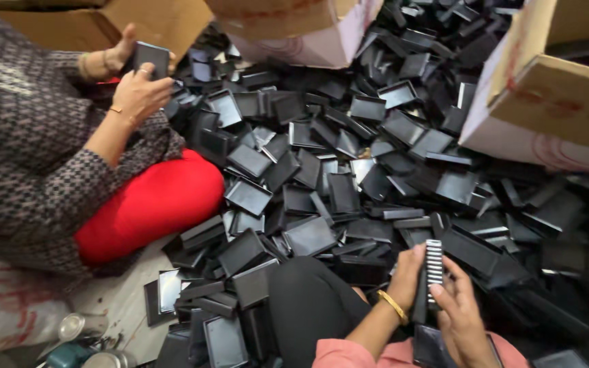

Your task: The person sits on the floor and sorts small black plastic parts by hand, picking them from a large pile and placing them into cardboard boxes. The person repeatedly picks, turns, and places the parts into boxes while other people work nearby.

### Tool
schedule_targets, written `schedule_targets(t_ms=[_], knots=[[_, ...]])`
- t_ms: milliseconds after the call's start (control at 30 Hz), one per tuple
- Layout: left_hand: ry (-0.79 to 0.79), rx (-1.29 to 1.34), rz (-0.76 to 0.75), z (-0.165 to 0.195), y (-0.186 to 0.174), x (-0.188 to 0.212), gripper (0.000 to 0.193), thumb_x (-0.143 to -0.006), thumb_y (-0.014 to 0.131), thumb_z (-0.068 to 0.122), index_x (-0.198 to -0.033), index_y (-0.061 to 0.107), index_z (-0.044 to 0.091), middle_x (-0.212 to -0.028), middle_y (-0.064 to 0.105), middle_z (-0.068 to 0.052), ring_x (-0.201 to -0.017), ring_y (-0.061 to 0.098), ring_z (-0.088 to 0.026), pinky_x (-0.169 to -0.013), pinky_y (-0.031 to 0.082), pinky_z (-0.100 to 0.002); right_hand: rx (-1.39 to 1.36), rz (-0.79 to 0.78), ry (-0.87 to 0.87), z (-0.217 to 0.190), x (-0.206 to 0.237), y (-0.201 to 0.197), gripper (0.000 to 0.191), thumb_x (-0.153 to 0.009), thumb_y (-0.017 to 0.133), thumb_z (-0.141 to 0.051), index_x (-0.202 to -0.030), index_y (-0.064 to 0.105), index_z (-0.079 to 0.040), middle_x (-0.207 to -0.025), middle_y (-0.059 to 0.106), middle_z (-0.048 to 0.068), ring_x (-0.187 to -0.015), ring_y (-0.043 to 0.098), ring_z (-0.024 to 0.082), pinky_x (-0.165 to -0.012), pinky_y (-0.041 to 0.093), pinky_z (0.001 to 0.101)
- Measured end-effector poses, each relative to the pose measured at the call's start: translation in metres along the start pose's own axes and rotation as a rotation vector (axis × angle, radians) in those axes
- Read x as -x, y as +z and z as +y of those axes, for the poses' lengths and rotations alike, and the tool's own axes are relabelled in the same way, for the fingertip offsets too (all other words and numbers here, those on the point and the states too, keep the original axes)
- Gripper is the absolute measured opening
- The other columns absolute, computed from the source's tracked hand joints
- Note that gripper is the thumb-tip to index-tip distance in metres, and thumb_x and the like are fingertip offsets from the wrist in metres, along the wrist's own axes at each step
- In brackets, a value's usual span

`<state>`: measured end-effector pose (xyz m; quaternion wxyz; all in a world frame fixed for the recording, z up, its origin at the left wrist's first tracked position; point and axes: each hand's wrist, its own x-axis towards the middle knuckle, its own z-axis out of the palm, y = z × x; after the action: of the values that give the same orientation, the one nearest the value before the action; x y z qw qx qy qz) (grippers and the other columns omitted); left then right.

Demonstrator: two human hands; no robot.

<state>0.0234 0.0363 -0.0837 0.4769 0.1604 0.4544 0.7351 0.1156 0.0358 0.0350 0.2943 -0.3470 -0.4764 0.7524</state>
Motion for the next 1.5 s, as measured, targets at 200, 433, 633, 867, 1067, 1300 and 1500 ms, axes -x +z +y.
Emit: schedule_targets(t_ms=[200, 433, 633, 867, 1067, 1300, 1500], knots=[[0.147, -0.005, 0.022, 0.007, 0.003, 0.002, 0.051, -0.105, 0.044, 0.043, -0.135, 0.062, 0.005, -0.125, 0.068, -0.001, -0.114, 0.063, -0.01, -0.102, 0.049, -0.027, 0.333, 0.079, -0.164, -0.016, -0.012, 0.01, 0.069, -0.086, 0.07, -0.01, -0.15, 0.042, -0.006, -0.137, 0.059, 0.013, -0.124, 0.057, 0.02, -0.105, 0.043, 0.0338], [0.062, 0.02, 0.124, 0.01, -0.004, -0.002, 0.055, -0.108, 0.039, 0.043, -0.129, 0.069, 0.003, -0.113, 0.073, -0.006, -0.101, 0.067, -0.015, -0.092, 0.052, -0.029, 0.483, 0.052, -0.13, -0.023, -0.006, 0.011, 0.064, -0.081, 0.077, -0.011, -0.141, 0.055, -0.004, -0.136, 0.063, 0.011, -0.122, 0.061, 0.018, -0.096, 0.05, 0.0325], [0.154, 0.02, 0.268, 0.007, -0.006, 0.0, 0.058, -0.106, 0.032, 0.048, -0.118, 0.071, 0.007, -0.109, 0.071, -0.003, -0.098, 0.065, -0.013, -0.093, 0.051, -0.027, 0.655, 0.034, -0.111, -0.022, -0.002, 0.019, 0.064, -0.076, 0.084, -0.012, -0.138, 0.067, -0.01, -0.125, 0.074, 0.011, -0.109, 0.065, 0.015, -0.097, 0.052, 0.0318], [0.118, 0.19, 0.472, -0.02, 0.001, -0.017, 0.054, -0.105, 0.036, 0.045, -0.108, 0.075, 0.008, -0.103, 0.07, -0.004, -0.093, 0.063, -0.015, -0.088, 0.052, -0.03, 0.863, 0.055, -0.237, -0.022, -0.005, 0.028, 0.057, -0.076, 0.082, -0.014, -0.132, 0.07, -0.012, -0.128, 0.073, 0.011, -0.113, 0.068, 0.012, -0.094, 0.054, 0.0311], [0.096, 0.011, 0.25, -0.024, -0.016, -0.033, 0.06, -0.11, 0.034, 0.044, -0.096, 0.077, 0.005, -0.106, 0.071, -0.008, -0.098, 0.064, -0.02, -0.094, 0.05, -0.035, 0.684, -0.056, -0.552, -0.011, -0.006, 0.024, 0.05, -0.088, 0.081, -0.024, -0.133, 0.073, -0.002, -0.11, 0.081, 0.014, -0.104, 0.073, 0.023, -0.103, 0.052, 0.0296], [0.318, -0.847, 0.432, 0.015, -0.014, -0.024, 0.061, -0.11, 0.036, 0.035, -0.07, 0.069, 0.003, -0.077, 0.069, -0.023, -0.078, 0.066, -0.046, -0.079, 0.049, -0.056, 0.276, 0.109, 0.262, -0.029, -0.016, -0.028, 0.058, -0.083, 0.067, -0.038, -0.129, 0.065, -0.002, -0.109, 0.079, 0.012, -0.096, 0.077, 0.024, -0.081, 0.06, 0.0455], [0.293, -0.882, 0.479, 0.032, -0.016, -0.007, 0.06, -0.108, 0.038, 0.035, -0.069, 0.071, 0.003, -0.075, 0.069, -0.024, -0.076, 0.066, -0.045, -0.078, 0.049, -0.056, 1.002, 0.236, 0.027, -0.007, -0.006, -0.028, 0.043, -0.075, 0.086, -0.026, -0.107, 0.077, 0.002, -0.087, 0.077, 0.02, -0.078, 0.081, 0.025, -0.083, 0.064, 0.0355]])
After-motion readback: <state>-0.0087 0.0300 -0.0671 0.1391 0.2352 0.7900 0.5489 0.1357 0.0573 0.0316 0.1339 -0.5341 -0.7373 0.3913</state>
